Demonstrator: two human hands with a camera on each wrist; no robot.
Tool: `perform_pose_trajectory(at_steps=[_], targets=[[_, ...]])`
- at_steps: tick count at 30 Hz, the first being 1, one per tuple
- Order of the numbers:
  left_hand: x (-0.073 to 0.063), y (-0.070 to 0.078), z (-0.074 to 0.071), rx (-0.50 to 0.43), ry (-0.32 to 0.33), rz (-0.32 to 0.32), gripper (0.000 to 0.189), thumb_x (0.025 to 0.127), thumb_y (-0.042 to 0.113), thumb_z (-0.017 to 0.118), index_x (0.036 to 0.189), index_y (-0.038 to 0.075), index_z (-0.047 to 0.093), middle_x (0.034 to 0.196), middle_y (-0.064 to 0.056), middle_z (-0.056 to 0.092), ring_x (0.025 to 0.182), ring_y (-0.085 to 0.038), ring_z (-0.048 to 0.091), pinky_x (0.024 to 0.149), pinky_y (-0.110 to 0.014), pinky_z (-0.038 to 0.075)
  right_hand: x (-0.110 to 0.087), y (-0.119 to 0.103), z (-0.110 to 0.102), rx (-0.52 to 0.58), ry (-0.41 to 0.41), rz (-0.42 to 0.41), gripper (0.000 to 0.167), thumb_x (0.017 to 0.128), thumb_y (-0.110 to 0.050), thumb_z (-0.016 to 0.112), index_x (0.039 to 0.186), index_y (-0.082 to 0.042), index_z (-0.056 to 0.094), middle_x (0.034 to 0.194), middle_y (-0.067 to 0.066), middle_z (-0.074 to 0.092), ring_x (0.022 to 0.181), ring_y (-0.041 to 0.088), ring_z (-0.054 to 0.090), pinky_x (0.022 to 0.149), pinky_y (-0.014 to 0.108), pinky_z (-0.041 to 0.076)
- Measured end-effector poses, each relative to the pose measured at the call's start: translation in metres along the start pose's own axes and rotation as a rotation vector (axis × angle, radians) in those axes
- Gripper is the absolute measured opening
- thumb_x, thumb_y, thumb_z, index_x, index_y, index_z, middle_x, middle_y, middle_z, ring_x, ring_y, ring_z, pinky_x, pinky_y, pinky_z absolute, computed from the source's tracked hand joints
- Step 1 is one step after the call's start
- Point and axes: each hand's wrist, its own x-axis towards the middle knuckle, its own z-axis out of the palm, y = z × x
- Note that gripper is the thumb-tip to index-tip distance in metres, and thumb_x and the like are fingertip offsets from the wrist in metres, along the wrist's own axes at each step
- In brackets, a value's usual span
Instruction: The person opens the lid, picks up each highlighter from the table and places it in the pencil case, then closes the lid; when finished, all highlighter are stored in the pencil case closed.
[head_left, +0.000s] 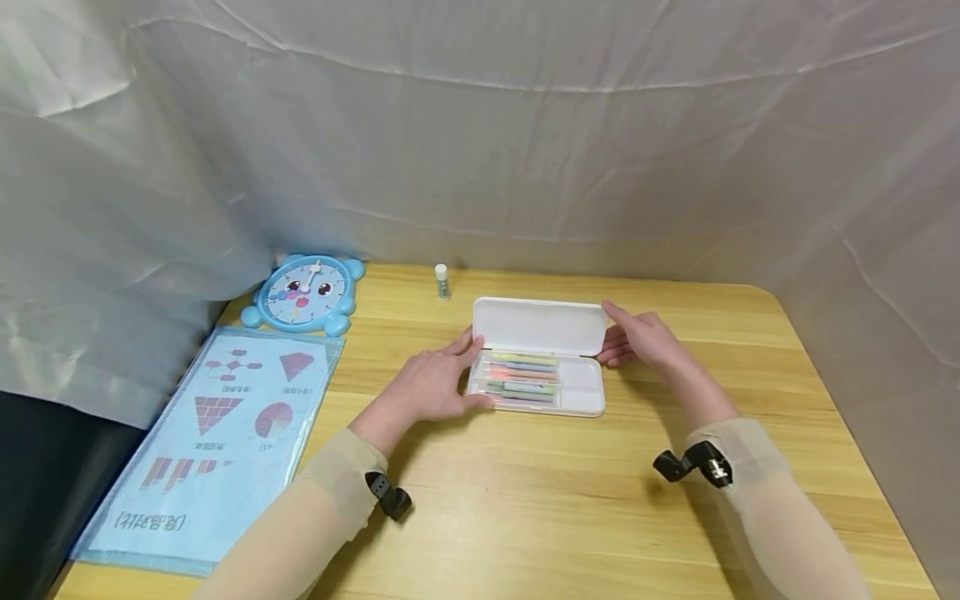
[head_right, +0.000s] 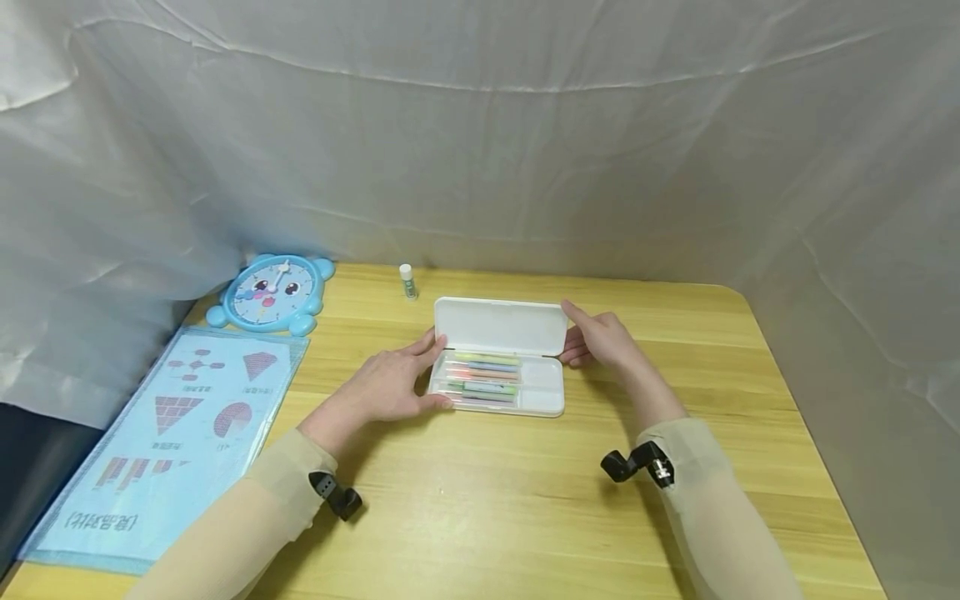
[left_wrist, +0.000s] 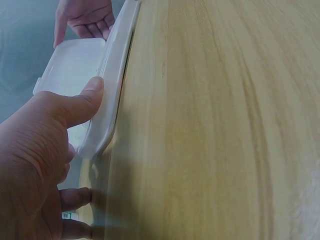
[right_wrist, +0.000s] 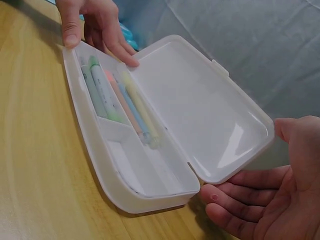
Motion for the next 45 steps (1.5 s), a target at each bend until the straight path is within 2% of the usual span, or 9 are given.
perform_pose_trajectory(at_steps=[3,7,14,19,27,32,36,39,45], targets=[[0.0,0.0,0.001,-0.004,0.006,-0.001,0.111,0.089,0.078,0.065,0.169,0.017,0.019,0.175,-0.004,0.012,0.133,-0.037,0.059,0.091,-0.044,0.054,-0.001,0.0,0.001,-0.005,0.005,0.006,0.087,0.107,-0.064,0.048,0.121,0.021,0.06,0.099,0.022,0.074,0.083,0.024,0.076,0.081,0.04,0.062],[0.0,-0.001,0.002,-0.039,0.033,-0.011,0.121,0.087,0.077,0.069,0.172,0.023,0.002,0.174,-0.001,0.019,0.12,-0.035,0.067,0.09,-0.046,0.054,-0.002,0.0,0.002,-0.002,0.001,0.019,0.089,0.106,-0.066,0.047,0.121,0.021,0.06,0.097,0.021,0.075,0.081,0.024,0.077,0.078,0.039,0.062],[0.001,-0.001,0.003,-0.087,0.056,-0.057,0.143,0.082,0.077,0.074,0.163,0.021,-0.029,0.153,-0.017,0.056,0.108,-0.036,0.072,0.089,-0.048,0.056,-0.002,0.0,0.002,-0.01,-0.004,0.019,0.09,0.106,-0.067,0.047,0.123,0.021,0.061,0.098,0.02,0.075,0.082,0.023,0.076,0.079,0.037,0.062],[-0.001,0.0,0.002,-0.095,0.052,-0.064,0.141,0.081,0.078,0.074,0.168,0.015,-0.018,0.148,-0.019,0.061,0.109,-0.035,0.071,0.089,-0.049,0.055,-0.005,0.0,0.002,-0.02,-0.004,0.005,0.089,0.106,-0.065,0.047,0.123,0.021,0.061,0.101,0.022,0.074,0.085,0.024,0.075,0.084,0.038,0.061],[-0.003,-0.002,0.005,-0.108,0.084,-0.053,0.138,0.08,0.081,0.073,0.169,0.021,-0.015,0.14,-0.017,0.067,0.101,-0.03,0.072,0.083,-0.046,0.056,-0.01,0.002,0.001,-0.022,-0.048,-0.062,0.081,0.11,-0.058,0.046,0.121,0.021,0.063,0.111,0.027,0.072,0.096,0.028,0.072,0.093,0.041,0.058],[-0.005,-0.003,0.008,-0.118,0.126,-0.046,0.137,0.08,0.078,0.076,0.17,0.023,-0.012,0.113,-0.013,0.075,0.086,-0.024,0.068,0.078,-0.044,0.055,-0.013,0.005,-0.001,-0.015,-0.078,-0.114,0.076,0.111,-0.051,0.048,0.126,0.021,0.062,0.117,0.031,0.071,0.101,0.031,0.072,0.097,0.045,0.057],[-0.007,-0.004,0.011,-0.134,0.16,-0.036,0.135,0.08,0.075,0.078,0.171,0.022,-0.006,0.091,-0.007,0.071,0.075,-0.021,0.061,0.073,-0.041,0.053,-0.016,0.008,-0.002,-0.013,-0.101,-0.153,0.073,0.112,-0.048,0.048,0.131,0.022,0.059,0.122,0.034,0.069,0.106,0.035,0.071,0.102,0.048,0.054],[-0.008,-0.003,0.013,-0.149,0.181,-0.026,0.132,0.081,0.074,0.079,0.172,0.021,-0.001,0.1,-0.01,0.075,0.081,-0.023,0.066,0.076,-0.043,0.055,-0.018,0.01,-0.003,-0.015,-0.112,-0.177,0.07,0.113,-0.045,0.048,0.132,0.022,0.058,0.124,0.036,0.067,0.11,0.039,0.07,0.105,0.05,0.051],[-0.012,-0.002,0.013,-0.197,0.197,-0.03,0.126,0.082,0.07,0.081,0.172,0.02,0.008,0.142,-0.018,0.066,0.111,-0.038,0.07,0.094,-0.054,0.054,-0.023,0.014,-0.004,-0.01,-0.131,-0.222,0.066,0.114,-0.039,0.048,0.131,0.025,0.057,0.126,0.04,0.064,0.12,0.047,0.065,0.108,0.053,0.048]])
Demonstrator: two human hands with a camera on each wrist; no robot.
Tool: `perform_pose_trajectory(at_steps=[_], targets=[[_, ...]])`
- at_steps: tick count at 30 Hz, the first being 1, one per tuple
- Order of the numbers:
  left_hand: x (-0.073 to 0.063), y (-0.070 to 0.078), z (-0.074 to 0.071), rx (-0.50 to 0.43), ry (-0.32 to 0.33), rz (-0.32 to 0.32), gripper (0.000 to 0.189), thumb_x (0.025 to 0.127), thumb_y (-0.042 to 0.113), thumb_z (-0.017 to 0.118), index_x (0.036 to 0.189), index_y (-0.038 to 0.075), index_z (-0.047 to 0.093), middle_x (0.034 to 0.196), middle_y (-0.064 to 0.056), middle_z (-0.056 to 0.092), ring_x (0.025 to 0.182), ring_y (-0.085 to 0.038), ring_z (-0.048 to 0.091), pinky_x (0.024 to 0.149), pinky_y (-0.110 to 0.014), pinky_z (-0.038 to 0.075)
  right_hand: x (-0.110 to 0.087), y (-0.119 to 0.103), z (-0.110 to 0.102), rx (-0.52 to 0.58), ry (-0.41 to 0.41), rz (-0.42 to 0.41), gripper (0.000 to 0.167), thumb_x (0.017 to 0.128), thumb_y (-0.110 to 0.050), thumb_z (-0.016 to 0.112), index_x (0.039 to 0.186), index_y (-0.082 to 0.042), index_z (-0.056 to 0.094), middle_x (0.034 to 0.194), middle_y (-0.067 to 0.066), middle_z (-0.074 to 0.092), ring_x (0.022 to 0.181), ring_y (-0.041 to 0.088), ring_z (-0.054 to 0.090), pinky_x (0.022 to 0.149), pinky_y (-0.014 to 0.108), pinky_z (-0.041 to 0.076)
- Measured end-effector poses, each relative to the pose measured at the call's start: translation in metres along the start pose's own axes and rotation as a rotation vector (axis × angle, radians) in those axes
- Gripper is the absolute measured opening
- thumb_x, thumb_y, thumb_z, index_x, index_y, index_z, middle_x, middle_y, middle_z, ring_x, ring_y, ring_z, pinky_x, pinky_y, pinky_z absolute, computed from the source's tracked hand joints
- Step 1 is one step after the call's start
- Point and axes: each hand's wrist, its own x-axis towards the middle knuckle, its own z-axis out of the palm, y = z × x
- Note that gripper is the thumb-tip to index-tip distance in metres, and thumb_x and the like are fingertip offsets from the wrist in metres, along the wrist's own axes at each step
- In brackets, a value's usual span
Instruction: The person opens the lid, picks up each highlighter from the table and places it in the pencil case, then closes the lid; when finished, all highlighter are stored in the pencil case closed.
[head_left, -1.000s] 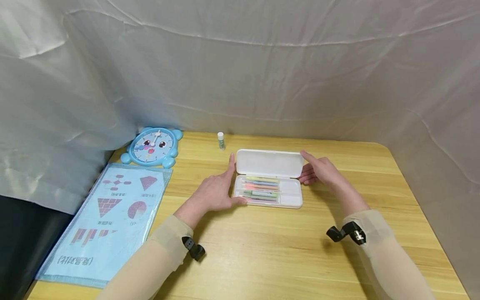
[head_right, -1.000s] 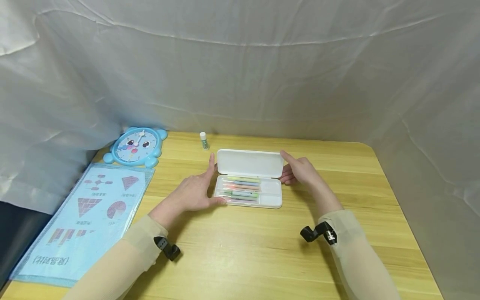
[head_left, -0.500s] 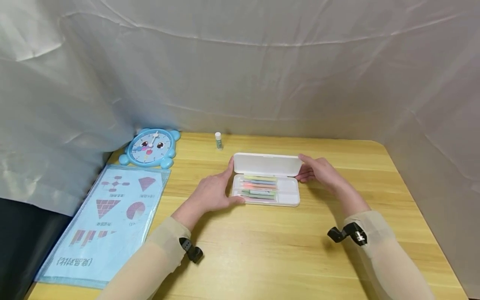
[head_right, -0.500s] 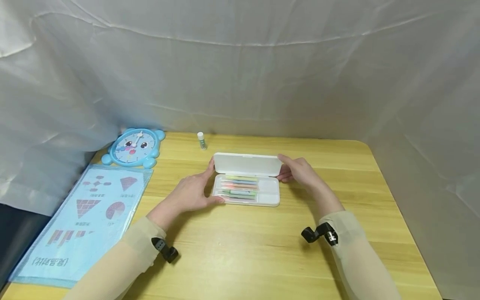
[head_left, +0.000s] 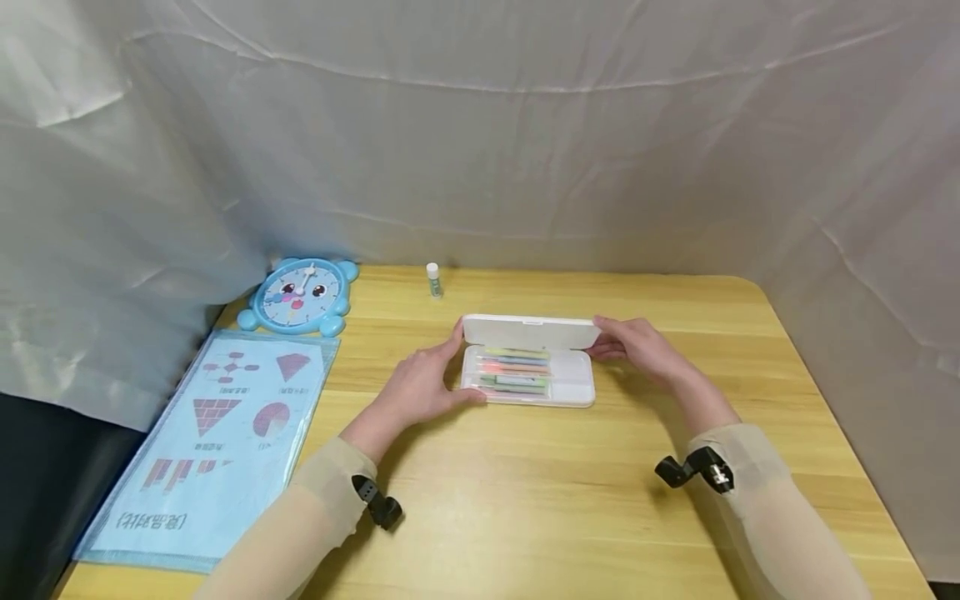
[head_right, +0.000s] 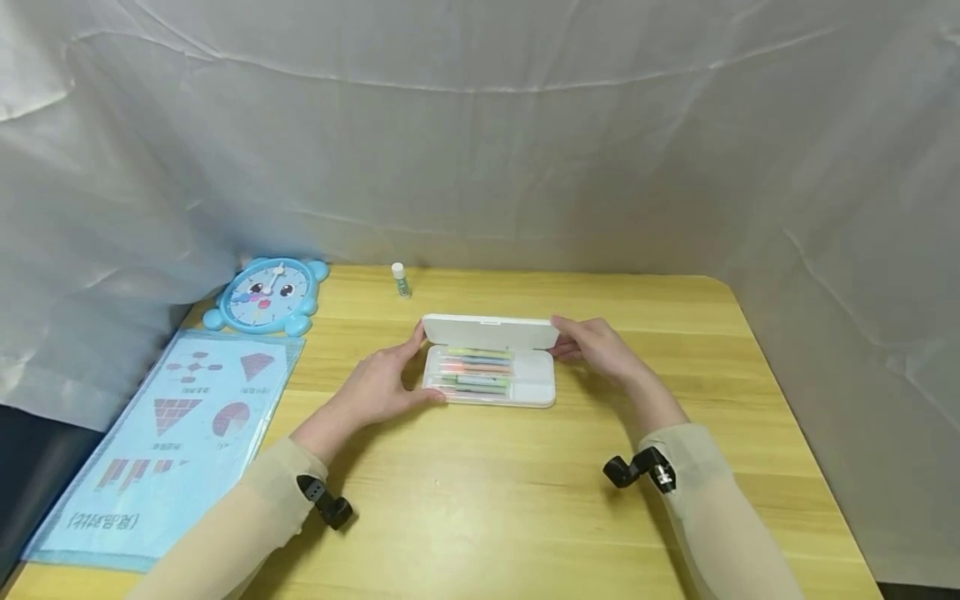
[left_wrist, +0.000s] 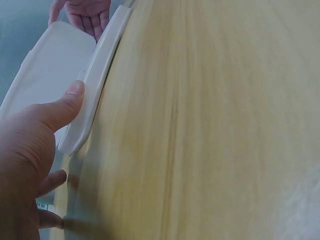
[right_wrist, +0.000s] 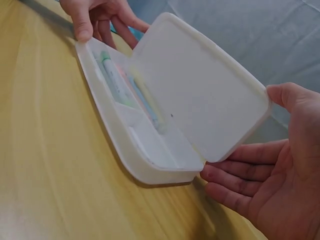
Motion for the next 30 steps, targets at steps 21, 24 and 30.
perform_pose_trajectory(at_steps=[21,24,30], targets=[[0.017,-0.008,-0.022,-0.408,0.058,-0.002,0.062,0.114,0.049,0.041,0.136,-0.002,0.068,0.14,-0.02,0.063,0.135,-0.036,0.058,0.112,-0.049,0.045,-0.009,0.017,-0.002,-0.084,-0.109,-0.163,0.049,0.116,-0.021,0.044,0.142,0.02,0.052,0.143,0.036,0.056,0.135,0.051,0.053,0.113,0.05,0.041],[0.018,-0.008,-0.024,-0.407,0.039,-0.02,0.062,0.113,0.052,0.043,0.134,0.001,0.071,0.138,-0.018,0.065,0.133,-0.033,0.06,0.111,-0.048,0.047,-0.009,0.019,-0.002,-0.073,-0.131,-0.172,0.048,0.115,-0.02,0.046,0.142,0.019,0.053,0.149,0.035,0.052,0.139,0.048,0.049,0.113,0.044,0.041],[0.022,-0.011,-0.028,-0.413,-0.045,0.011,0.061,0.111,0.053,0.047,0.138,0.002,0.069,0.141,-0.014,0.065,0.135,-0.03,0.059,0.111,-0.047,0.046,-0.013,0.016,-0.005,-0.191,-0.125,-0.138,0.053,0.112,-0.029,0.055,0.147,0.012,0.054,0.155,0.027,0.05,0.147,0.043,0.043,0.12,0.053,0.031]])
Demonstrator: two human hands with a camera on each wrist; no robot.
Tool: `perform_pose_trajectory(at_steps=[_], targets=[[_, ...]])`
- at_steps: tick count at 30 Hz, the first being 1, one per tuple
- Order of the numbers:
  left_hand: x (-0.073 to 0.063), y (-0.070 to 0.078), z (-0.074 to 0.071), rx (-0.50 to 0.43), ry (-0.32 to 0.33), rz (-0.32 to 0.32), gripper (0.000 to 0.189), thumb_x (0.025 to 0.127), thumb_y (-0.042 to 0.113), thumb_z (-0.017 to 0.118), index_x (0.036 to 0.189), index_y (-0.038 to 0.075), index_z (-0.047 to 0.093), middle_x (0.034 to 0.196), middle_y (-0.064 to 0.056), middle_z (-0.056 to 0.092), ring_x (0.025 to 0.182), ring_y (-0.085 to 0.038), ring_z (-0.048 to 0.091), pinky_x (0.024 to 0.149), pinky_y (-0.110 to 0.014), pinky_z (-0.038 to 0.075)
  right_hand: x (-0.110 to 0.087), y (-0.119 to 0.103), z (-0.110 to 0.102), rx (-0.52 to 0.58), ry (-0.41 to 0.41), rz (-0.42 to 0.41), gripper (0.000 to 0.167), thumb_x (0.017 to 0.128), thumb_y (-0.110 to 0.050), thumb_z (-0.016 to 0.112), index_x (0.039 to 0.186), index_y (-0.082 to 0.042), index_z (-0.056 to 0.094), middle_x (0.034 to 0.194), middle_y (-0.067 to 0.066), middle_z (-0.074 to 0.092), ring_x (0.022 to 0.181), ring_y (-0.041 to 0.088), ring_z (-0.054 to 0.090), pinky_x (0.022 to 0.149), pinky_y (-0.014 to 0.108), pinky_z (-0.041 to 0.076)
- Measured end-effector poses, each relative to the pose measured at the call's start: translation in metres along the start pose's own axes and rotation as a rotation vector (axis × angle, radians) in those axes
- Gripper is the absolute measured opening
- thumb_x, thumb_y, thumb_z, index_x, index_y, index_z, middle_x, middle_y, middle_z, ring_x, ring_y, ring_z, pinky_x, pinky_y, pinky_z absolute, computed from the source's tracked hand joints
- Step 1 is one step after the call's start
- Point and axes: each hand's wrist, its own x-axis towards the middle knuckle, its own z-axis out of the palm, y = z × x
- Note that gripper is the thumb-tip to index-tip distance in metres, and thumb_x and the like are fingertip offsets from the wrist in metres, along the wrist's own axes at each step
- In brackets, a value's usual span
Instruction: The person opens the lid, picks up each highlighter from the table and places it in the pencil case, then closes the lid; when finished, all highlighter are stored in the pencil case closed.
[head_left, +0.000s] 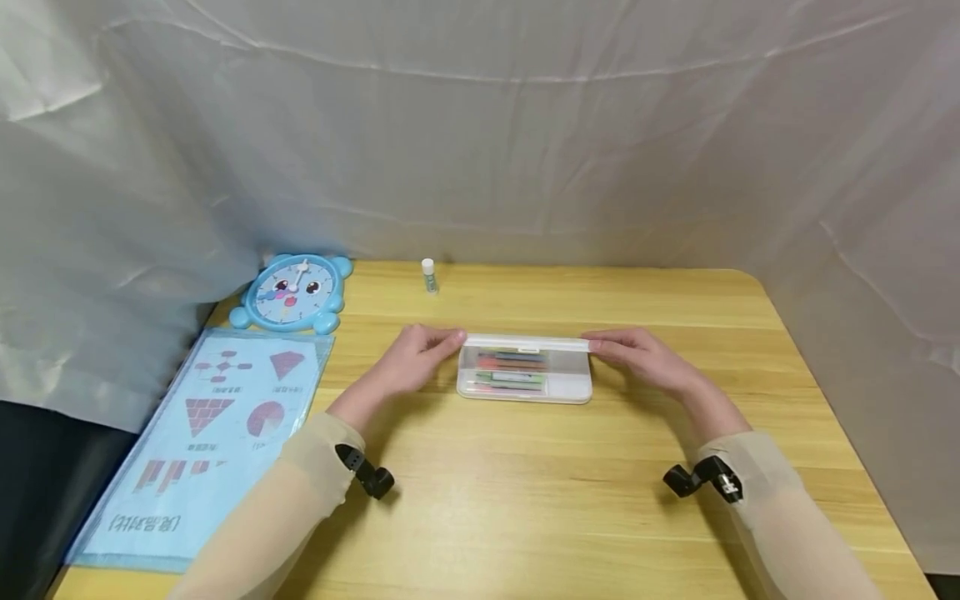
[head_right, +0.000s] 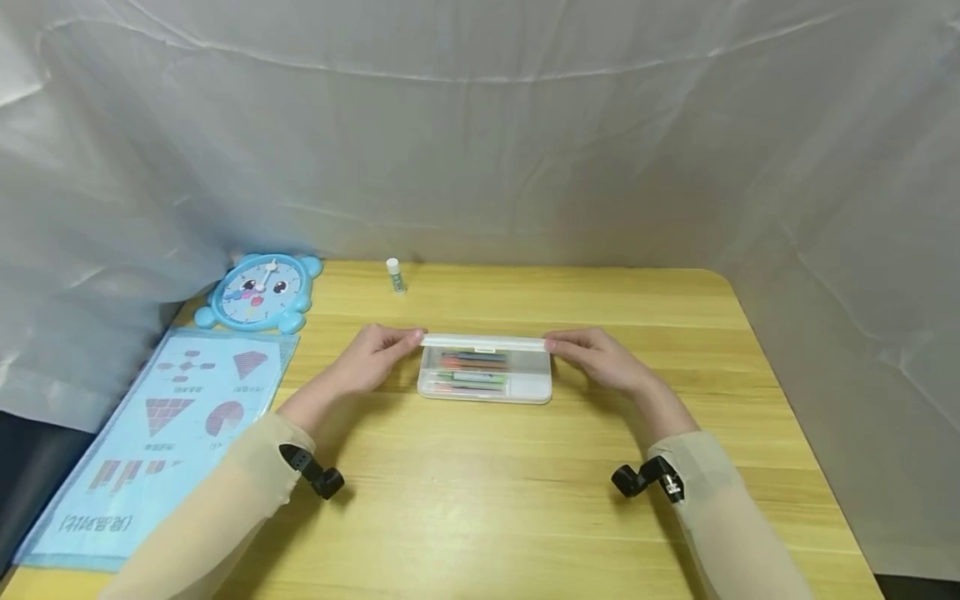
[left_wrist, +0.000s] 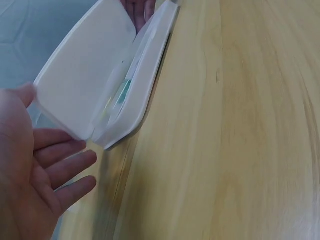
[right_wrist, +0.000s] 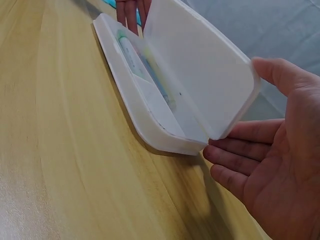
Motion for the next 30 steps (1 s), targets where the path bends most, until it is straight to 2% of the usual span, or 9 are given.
perform_pose_trajectory(at_steps=[3,6,10,14,17,18,21,25,30], targets=[[0.0,0.0,-0.001,0.001,-0.045,0.007,0.06,0.11,0.052,0.05,0.142,0.004,0.066,0.143,-0.011,0.064,0.131,-0.027,0.062,0.11,-0.046,0.047,-0.003,-0.002,-0.002,-0.082,0.006,0.029,0.057,0.109,-0.033,0.062,0.149,0.006,0.055,0.154,0.022,0.054,0.147,0.04,0.045,0.121,0.057,0.029],[-0.003,0.001,-0.001,-0.017,-0.074,0.005,0.06,0.109,0.05,0.056,0.146,0.003,0.063,0.144,-0.012,0.063,0.126,-0.026,0.065,0.108,-0.045,0.049,-0.005,-0.001,-0.001,-0.091,-0.001,0.04,0.06,0.105,-0.031,0.07,0.15,0.005,0.055,0.15,0.021,0.058,0.14,0.036,0.053,0.117,0.051,0.037],[-0.008,0.0,0.002,-0.055,-0.101,-0.018,0.065,0.103,0.05,0.067,0.15,0.004,0.059,0.144,-0.014,0.063,0.124,-0.023,0.067,0.105,-0.041,0.052,-0.008,0.001,0.003,-0.076,-0.021,0.024,0.066,0.098,-0.025,0.08,0.15,0.006,0.054,0.144,0.022,0.062,0.133,0.037,0.06,0.11,0.046,0.046],[-0.01,-0.003,0.005,-0.033,-0.122,-0.022,0.074,0.096,0.054,0.075,0.151,0.008,0.058,0.147,-0.012,0.061,0.111,-0.018,0.068,0.101,-0.039,0.052,-0.012,0.003,0.006,-0.112,-0.034,-0.016,0.074,0.091,-0.023,0.086,0.15,0.006,0.053,0.147,0.024,0.06,0.135,0.041,0.057,0.112,0.052,0.044],[-0.011,-0.003,0.008,-0.004,-0.133,-0.002,0.08,0.092,0.056,0.079,0.152,0.007,0.057,0.149,-0.01,0.059,0.124,-0.018,0.064,0.109,-0.039,0.047,-0.014,0.003,0.007,-0.153,-0.034,-0.04,0.079,0.088,-0.024,0.09,0.151,0.006,0.053,0.149,0.023,0.057,0.138,0.041,0.054,0.114,0.053,0.04],[-0.011,-0.003,0.009,0.004,-0.136,0.005,0.082,0.091,0.055,0.08,0.152,0.006,0.057,0.149,-0.01,0.059,0.135,-0.018,0.058,0.114,-0.038,0.043,-0.015,0.003,0.007,-0.175,-0.029,-0.042,0.081,0.087,-0.025,0.091,0.151,0.005,0.053,0.15,0.023,0.057,0.138,0.041,0.054,0.115,0.054,0.039],[-0.012,-0.001,0.011,0.029,-0.142,0.017,0.087,0.088,0.054,0.084,0.153,0.004,0.055,0.15,-0.011,0.057,0.143,-0.019,0.048,0.116,-0.038,0.04,-0.018,0.002,0.009,-0.244,-0.015,-0.042,0.086,0.083,-0.031,0.093,0.151,0.003,0.054,0.151,0.021,0.056,0.14,0.041,0.052,0.117,0.056,0.036],[-0.012,0.001,0.012,0.082,-0.144,0.017,0.091,0.086,0.053,0.087,0.154,0.004,0.053,0.152,-0.01,0.055,0.144,-0.018,0.046,0.116,-0.036,0.039,-0.02,-0.001,0.013,-0.329,0.003,-0.044,0.093,0.08,-0.039,0.095,0.153,0.002,0.053,0.154,0.02,0.054,0.143,0.041,0.048,0.118,0.058,0.033],[-0.015,0.0,0.015,0.137,-0.143,0.009,0.093,0.084,0.053,0.088,0.156,0.005,0.051,0.154,-0.007,0.053,0.145,-0.016,0.045,0.117,-0.035,0.038,-0.021,0.0,0.019,-0.342,0.026,-0.046,0.097,0.077,-0.042,0.097,0.153,0.0,0.053,0.154,0.017,0.054,0.143,0.038,0.047,0.119,0.057,0.032]])
